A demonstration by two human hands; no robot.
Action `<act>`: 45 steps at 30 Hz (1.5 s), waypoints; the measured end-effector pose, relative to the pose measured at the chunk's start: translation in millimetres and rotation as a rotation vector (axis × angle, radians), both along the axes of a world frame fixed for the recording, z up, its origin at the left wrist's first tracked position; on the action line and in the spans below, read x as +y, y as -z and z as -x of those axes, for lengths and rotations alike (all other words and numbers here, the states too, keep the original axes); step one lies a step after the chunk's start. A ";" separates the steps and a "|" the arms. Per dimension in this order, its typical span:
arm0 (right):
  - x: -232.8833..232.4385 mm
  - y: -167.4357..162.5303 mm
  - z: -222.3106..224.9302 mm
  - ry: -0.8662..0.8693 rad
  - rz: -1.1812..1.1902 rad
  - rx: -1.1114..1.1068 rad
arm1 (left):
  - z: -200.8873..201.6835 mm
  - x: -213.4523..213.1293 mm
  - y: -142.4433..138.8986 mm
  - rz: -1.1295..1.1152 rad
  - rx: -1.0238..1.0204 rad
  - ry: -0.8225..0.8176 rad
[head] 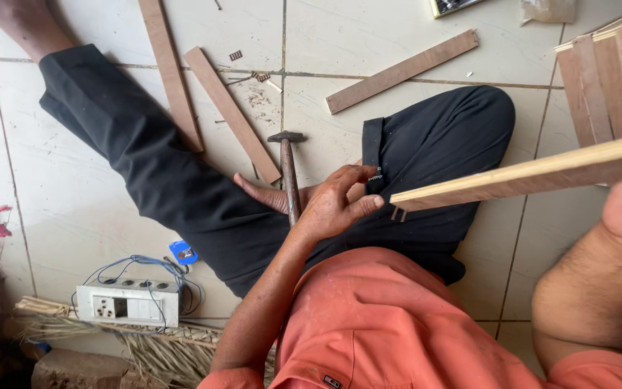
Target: The person sits on a tiled floor and uses a hammer to drive nails into small wooden pieces. They repeatedly pick up nails, position them on the wood, and hammer them in. The person also joins two pieces of wood together and hammers nails to secure the joint.
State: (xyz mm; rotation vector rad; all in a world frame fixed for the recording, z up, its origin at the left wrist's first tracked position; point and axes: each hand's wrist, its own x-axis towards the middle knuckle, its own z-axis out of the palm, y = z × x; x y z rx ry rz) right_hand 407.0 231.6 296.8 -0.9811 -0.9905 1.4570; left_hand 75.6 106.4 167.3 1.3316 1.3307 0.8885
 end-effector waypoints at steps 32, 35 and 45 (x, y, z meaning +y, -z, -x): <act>-49.4 115.4 89.4 -0.542 0.113 0.349 | -9.4 12.6 4.8 0.148 -0.710 -0.077; -48.0 118.7 91.4 -0.512 0.107 0.352 | 38.9 11.5 34.0 0.096 -0.059 -0.248; -36.6 107.1 96.3 -0.434 0.081 0.382 | 116.8 -5.0 134.2 0.415 0.850 -0.511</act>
